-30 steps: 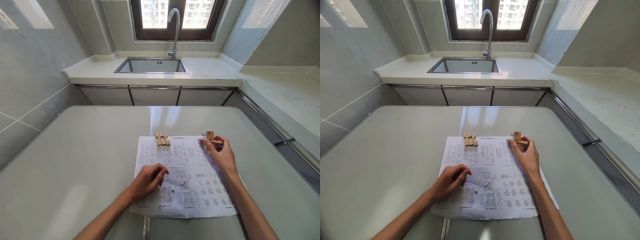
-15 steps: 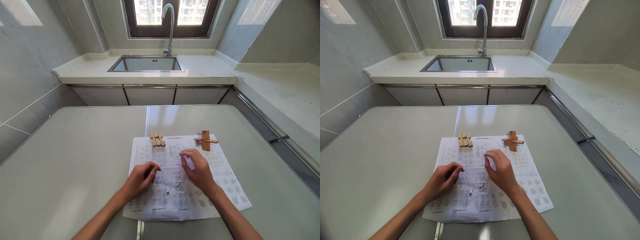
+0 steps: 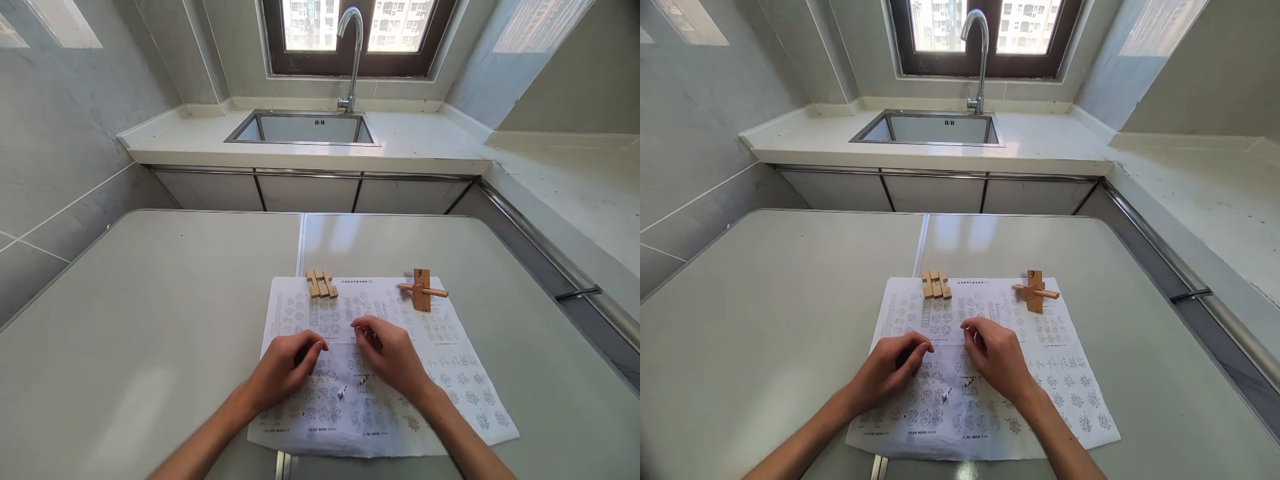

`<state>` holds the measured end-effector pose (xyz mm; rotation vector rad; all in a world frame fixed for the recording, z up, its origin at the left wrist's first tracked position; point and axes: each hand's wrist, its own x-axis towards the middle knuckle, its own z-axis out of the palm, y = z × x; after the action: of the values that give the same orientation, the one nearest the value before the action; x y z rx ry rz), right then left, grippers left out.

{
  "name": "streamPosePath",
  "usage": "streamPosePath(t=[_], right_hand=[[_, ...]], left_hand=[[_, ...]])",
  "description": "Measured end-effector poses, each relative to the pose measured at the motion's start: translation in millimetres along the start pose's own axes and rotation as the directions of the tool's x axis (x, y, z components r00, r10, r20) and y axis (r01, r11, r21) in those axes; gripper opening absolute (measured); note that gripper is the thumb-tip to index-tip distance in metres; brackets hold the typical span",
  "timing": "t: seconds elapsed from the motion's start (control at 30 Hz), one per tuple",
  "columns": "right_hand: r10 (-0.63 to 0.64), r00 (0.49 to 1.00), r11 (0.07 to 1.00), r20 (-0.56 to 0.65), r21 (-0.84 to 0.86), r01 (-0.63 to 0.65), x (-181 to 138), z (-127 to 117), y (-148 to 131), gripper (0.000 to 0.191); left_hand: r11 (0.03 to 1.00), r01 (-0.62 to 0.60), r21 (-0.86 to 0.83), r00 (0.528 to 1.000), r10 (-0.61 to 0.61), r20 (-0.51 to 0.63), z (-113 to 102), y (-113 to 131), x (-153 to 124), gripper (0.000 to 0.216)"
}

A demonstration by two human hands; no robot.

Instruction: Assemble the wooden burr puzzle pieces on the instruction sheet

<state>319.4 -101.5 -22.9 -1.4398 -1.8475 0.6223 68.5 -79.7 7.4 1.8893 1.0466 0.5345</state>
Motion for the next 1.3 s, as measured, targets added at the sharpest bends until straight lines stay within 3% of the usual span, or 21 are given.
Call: streamPosePath(t=[0.87,1.3], right_hand=[[0.070,0.997,0.997,0.032,0.022,-0.070,1.4,2.1,1.3,0.020],[0.046,0.999,0.999,0.010,0.022,-0.046,2.3,2.0,0.3,0.019]], left_hand=[[0.997,-0.046,0.068,0.999,0.047,-0.015,2.2,-0.8,-1.5,0.029],[0.995,-0.100,0.014,0.995,0.101,-0.022,-1.3,-2.6,-2.7,0.029]])
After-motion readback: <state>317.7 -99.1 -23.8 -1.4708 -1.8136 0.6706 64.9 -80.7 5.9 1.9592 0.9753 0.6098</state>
